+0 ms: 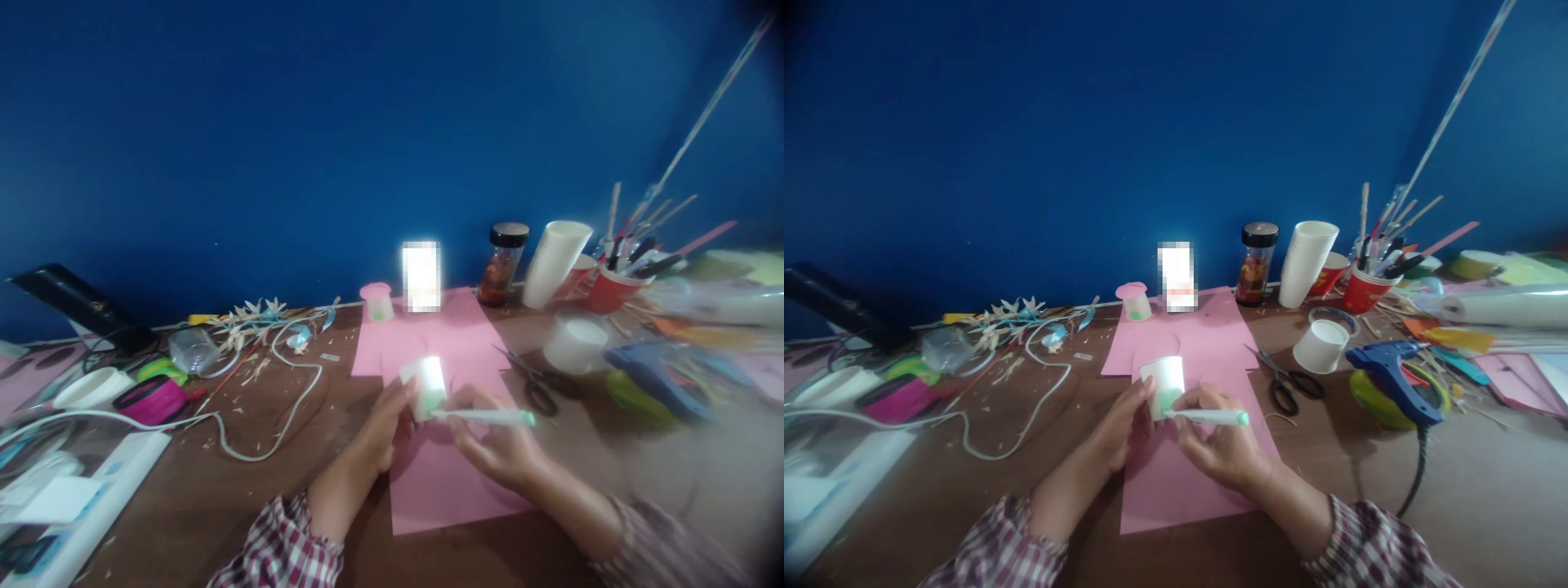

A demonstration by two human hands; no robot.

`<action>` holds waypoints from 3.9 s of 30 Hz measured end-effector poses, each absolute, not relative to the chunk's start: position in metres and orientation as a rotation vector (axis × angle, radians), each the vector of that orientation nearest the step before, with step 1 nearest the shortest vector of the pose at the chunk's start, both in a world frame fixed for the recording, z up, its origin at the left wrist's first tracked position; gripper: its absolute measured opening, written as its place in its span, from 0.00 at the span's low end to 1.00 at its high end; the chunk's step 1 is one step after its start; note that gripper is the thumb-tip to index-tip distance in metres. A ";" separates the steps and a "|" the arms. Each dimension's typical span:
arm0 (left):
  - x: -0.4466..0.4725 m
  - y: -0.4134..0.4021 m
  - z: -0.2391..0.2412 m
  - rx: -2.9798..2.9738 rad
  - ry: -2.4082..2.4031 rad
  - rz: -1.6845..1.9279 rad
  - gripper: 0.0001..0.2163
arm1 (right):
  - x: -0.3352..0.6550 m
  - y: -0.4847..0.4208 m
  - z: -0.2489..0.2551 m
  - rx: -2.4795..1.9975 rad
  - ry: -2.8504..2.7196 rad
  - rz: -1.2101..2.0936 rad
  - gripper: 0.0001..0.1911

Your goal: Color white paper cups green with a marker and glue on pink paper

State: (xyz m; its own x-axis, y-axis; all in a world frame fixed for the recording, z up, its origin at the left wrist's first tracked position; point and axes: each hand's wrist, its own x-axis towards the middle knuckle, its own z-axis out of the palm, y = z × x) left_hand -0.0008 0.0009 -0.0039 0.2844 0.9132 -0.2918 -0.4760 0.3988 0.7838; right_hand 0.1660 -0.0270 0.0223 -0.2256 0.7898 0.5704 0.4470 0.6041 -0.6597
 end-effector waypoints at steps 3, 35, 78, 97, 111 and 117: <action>0.000 0.001 -0.004 0.628 0.809 1.036 0.14 | 0.166 -0.027 0.023 -0.995 -1.860 0.442 0.03; 0.001 0.000 -0.003 0.714 0.754 1.036 0.13 | 0.168 -0.024 0.012 -1.059 -1.776 0.433 0.03; 0.000 0.001 -0.003 0.632 0.678 1.033 0.14 | 0.165 -0.024 0.014 -1.059 -1.678 0.518 0.03; -0.001 0.001 -0.005 0.623 0.675 1.022 0.14 | 0.165 -0.023 0.014 -1.082 -1.651 0.585 0.04; 0.000 0.000 -0.002 0.590 0.706 1.032 0.15 | 0.166 -0.023 0.014 -1.137 -1.588 0.565 0.04; 0.000 0.001 -0.004 0.636 0.683 1.037 0.15 | 0.162 -0.025 0.016 -1.124 -1.684 0.456 0.04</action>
